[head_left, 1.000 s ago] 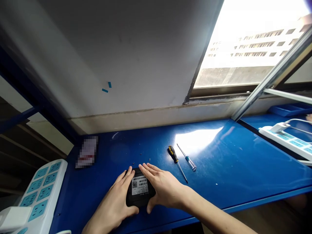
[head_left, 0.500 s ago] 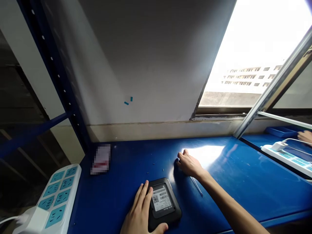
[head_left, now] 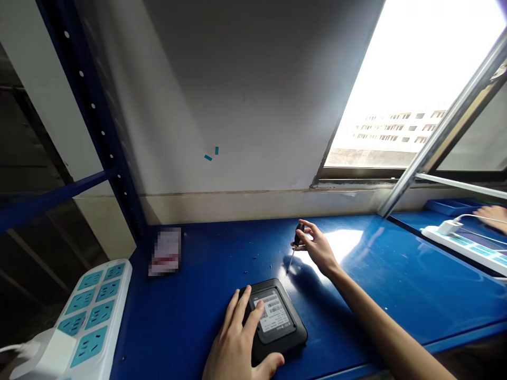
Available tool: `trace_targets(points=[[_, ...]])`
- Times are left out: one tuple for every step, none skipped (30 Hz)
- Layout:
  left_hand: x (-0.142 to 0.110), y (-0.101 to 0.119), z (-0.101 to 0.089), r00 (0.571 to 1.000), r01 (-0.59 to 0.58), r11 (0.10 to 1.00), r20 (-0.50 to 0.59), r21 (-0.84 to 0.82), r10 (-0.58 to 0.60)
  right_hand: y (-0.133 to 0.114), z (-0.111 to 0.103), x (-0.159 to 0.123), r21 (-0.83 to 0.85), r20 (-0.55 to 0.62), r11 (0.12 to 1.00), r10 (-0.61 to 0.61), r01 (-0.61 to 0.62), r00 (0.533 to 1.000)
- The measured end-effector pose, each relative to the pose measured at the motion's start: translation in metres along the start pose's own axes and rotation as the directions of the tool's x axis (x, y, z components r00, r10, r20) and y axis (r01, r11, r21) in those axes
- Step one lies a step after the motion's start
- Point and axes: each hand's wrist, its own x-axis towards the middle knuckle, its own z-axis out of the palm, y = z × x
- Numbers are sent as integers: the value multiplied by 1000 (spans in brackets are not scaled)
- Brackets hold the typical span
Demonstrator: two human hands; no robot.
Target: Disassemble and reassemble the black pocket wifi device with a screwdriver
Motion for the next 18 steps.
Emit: trace_targets(points=[[0,0,-1,1000,1,1000,-5,0,-1,0,5,-1,72,-45,997,-6,9,999],[-1,0,-1,1000,0,1000,-7,-1,0,0,9,-2,135,-78,991,-9,19,997],[-1,-1,-1,1000,-4,1000,-9,0,4,1,13,-3,189,-101,982,-10,29,995],[-2,-2,-1,1000,-9,1000,-16,3,9,2,17,-5,235,-116,971,-11,38,993],[-2,-3,0,1000,-16,1000,-23,10,16,2,20,-6,274,-125,961,-13,47,992],[-3,-4,1,999,-21,1000,-42,20,22,3,22,-8,307,-130,950,-16,55,991],[-4,-5,3,997,-26,999,-65,33,28,3,24,-10,334,-133,940,-18,62,991],[-4,-6,5,996,-31,998,-86,48,35,3,26,-12,358,-135,931,-20,68,991],[-5,-7,7,992,-28,997,-124,66,36,3,28,-13,380,-136,922,-20,71,991],[-6,-8,9,986,-33,996,-158,84,46,2,29,-15,399,-137,914,-20,74,990],[-7,-9,12,981,-37,994,-185,99,55,1,29,-16,416,-139,906,-19,76,990],[-8,-9,14,977,-43,992,-205,115,66,-1,28,-17,436,-145,896,-16,79,989],[-9,-10,15,973,-49,990,-219,131,77,-3,27,-19,458,-153,885,-12,82,988],[-10,-11,17,970,-53,988,-229,147,86,-4,26,-20,481,-158,873,-7,83,987],[-10,-12,17,967,-52,985,-236,163,90,-6,24,-21,504,-155,860,0,80,988],[-10,-12,18,966,-49,983,-242,176,91,-8,22,-22,527,-144,847,7,71,990],[-11,-12,18,966,-46,982,-244,184,91,-10,20,-23,550,-127,833,15,58,992],[-11,-12,17,966,-44,982,-245,186,89,-12,18,-25,572,-105,819,21,43,994]])
